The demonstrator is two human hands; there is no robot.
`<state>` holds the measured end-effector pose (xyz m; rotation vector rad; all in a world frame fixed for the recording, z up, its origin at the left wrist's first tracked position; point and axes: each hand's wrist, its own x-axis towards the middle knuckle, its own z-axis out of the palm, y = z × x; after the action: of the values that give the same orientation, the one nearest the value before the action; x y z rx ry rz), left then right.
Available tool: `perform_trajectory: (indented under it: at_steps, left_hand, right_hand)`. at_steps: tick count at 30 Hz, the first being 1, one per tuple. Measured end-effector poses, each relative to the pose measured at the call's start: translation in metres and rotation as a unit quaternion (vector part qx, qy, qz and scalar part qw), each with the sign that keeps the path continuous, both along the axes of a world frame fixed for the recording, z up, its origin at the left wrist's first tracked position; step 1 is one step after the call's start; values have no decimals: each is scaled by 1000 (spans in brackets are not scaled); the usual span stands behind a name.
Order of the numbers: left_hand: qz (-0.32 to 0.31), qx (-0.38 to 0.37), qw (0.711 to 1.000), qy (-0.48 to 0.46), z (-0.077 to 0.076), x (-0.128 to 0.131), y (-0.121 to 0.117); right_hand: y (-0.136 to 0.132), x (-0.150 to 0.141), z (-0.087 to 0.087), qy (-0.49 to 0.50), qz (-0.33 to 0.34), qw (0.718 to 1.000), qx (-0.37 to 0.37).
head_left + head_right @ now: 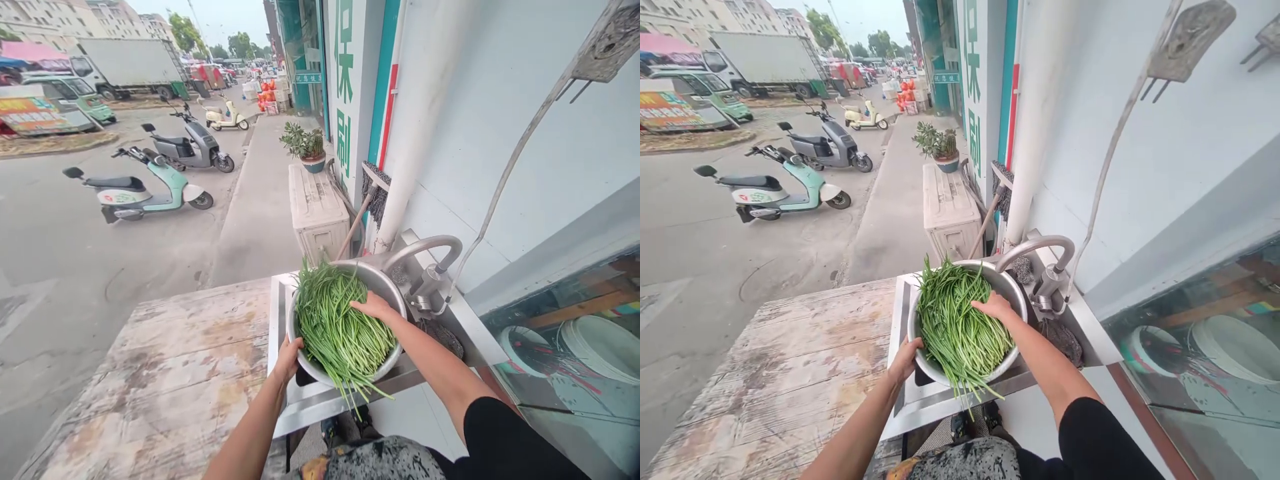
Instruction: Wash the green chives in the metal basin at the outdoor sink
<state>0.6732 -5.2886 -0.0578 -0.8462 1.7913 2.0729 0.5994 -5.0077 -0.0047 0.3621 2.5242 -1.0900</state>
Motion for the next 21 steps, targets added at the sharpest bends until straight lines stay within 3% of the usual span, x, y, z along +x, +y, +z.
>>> perform_trajectory:
  at_steps: [3,6,9,12,21]
  left_hand:
    - [-17,-17,1000,-10,-7,1,-3]
    - [-43,-47,998,-15,-9,3,-5]
    - [-66,-88,994,-21,-11,8,-7]
    - [-85,-138,987,-25,-11,13,-8]
    - [-89,-293,952,19,6,11,2]
  right_hand:
    - [30,28,21,100,20,988,116]
    - [64,56,29,212,5,953,216]
    - [82,71,18,161,-17,954,252]
    - [81,75,0,134,-10,953,271]
    - [74,67,-24,43,94,924,368]
